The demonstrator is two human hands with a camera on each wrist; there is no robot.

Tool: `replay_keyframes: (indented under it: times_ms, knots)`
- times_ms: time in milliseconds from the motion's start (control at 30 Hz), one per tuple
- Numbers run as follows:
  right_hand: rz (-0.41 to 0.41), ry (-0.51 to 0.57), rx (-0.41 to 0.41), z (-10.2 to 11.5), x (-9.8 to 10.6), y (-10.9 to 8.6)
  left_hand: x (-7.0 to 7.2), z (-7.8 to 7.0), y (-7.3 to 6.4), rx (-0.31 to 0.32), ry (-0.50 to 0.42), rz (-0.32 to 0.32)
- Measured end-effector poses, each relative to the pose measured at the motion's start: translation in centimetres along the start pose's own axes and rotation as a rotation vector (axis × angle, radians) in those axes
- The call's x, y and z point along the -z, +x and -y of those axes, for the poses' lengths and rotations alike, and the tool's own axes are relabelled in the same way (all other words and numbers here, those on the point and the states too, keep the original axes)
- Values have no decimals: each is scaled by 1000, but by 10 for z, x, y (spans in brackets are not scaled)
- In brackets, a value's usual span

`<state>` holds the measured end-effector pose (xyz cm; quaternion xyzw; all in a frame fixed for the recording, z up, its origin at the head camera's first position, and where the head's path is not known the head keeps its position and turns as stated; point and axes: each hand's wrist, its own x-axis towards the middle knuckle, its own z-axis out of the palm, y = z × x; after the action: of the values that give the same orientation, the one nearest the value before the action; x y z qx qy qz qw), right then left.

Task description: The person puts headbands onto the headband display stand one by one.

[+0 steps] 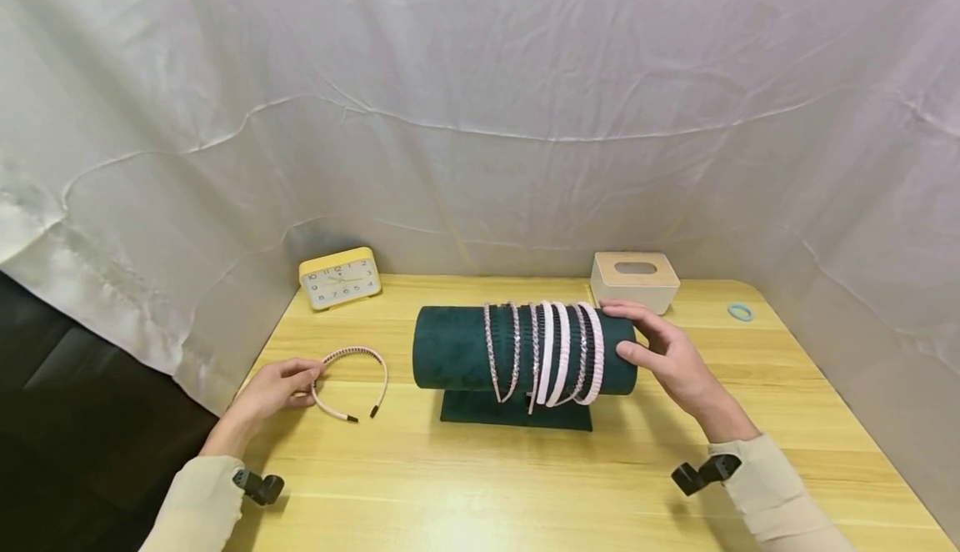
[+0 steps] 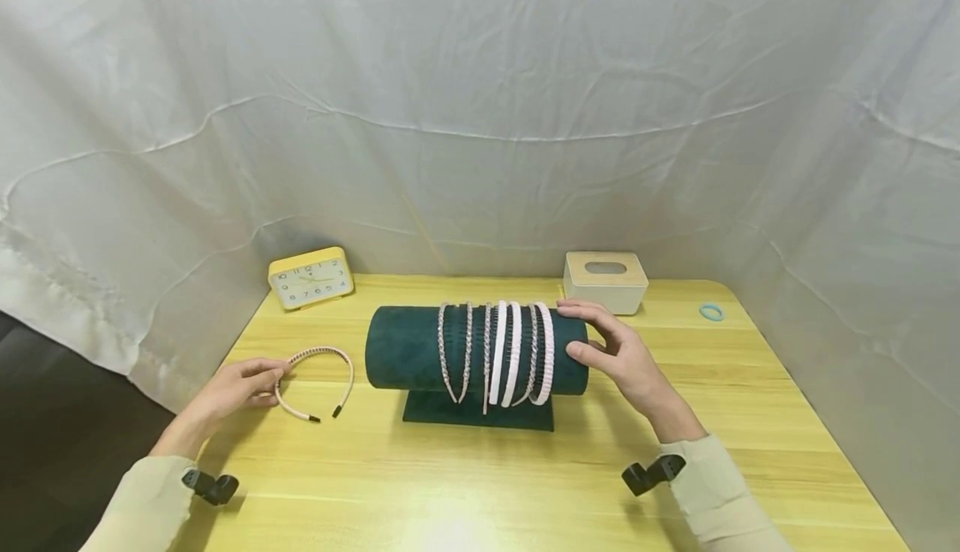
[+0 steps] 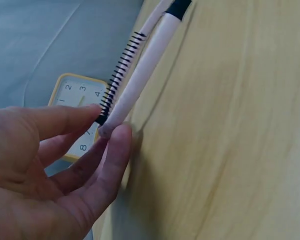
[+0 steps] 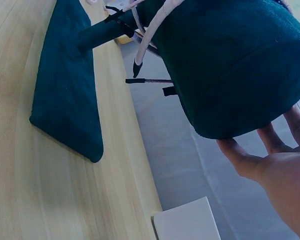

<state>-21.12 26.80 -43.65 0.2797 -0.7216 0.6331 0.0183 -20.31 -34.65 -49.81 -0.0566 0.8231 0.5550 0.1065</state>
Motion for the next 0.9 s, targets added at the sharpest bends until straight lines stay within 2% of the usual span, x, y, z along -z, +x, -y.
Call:
replay_keyframes:
  times_ms: [267, 433, 633, 900]
  knots:
    - [1, -6, -2, 0, 0, 0, -4, 3, 1, 32, -44, -56]
    - [4, -1, 3, 0, 0, 0, -4, 3, -1, 47, -81, -55]
    - [4, 0, 6, -1, 1, 0, -3, 6, -1, 52, -131, -3]
    - [3, 3, 0, -1, 1, 0, 2, 8, -2, 32, -217, 111]
